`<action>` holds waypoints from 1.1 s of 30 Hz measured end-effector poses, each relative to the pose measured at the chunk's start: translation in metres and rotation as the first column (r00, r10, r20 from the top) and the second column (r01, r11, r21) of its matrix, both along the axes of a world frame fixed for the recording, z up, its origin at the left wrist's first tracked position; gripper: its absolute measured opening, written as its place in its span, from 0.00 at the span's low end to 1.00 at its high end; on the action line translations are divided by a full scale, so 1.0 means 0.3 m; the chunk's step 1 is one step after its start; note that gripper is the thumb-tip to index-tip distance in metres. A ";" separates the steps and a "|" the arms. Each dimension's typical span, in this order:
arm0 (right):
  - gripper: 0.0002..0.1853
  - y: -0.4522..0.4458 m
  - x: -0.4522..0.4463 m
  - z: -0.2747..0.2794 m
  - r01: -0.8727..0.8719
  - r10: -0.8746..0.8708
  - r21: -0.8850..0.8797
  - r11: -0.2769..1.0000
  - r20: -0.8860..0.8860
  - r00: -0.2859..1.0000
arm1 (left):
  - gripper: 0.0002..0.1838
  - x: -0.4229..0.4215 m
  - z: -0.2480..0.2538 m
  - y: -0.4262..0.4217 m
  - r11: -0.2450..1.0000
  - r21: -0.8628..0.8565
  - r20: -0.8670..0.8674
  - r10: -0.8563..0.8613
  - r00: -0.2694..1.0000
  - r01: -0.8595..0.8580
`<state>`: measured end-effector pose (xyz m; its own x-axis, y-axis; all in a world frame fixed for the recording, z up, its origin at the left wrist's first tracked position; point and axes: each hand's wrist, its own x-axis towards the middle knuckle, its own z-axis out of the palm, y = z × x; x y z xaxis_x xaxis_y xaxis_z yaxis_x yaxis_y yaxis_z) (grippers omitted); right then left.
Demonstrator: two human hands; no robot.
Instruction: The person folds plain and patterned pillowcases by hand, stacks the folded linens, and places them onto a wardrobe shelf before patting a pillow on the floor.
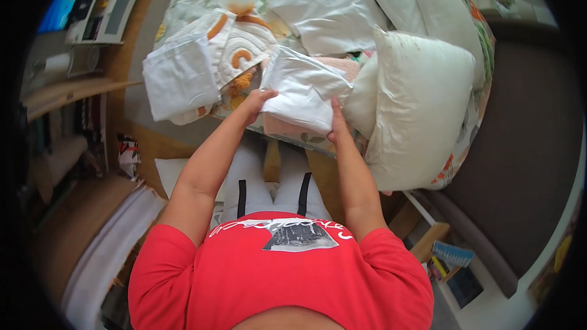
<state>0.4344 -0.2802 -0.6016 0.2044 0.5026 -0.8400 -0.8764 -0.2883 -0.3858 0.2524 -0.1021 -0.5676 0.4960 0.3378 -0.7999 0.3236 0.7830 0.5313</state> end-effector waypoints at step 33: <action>0.17 0.928 -0.824 0.485 -0.648 0.760 -0.405 0.645 0.251 0.600 | 0.40 -1.144 0.065 0.517 0.993 0.114 0.012 0.017 1.000 -0.018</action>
<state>0.1873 -0.0018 -0.4560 0.1916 0.4120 -0.8908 -0.1580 -0.8828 -0.4423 -0.0908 0.0531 -0.5481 0.4976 0.4351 -0.7504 0.3040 0.7227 0.6207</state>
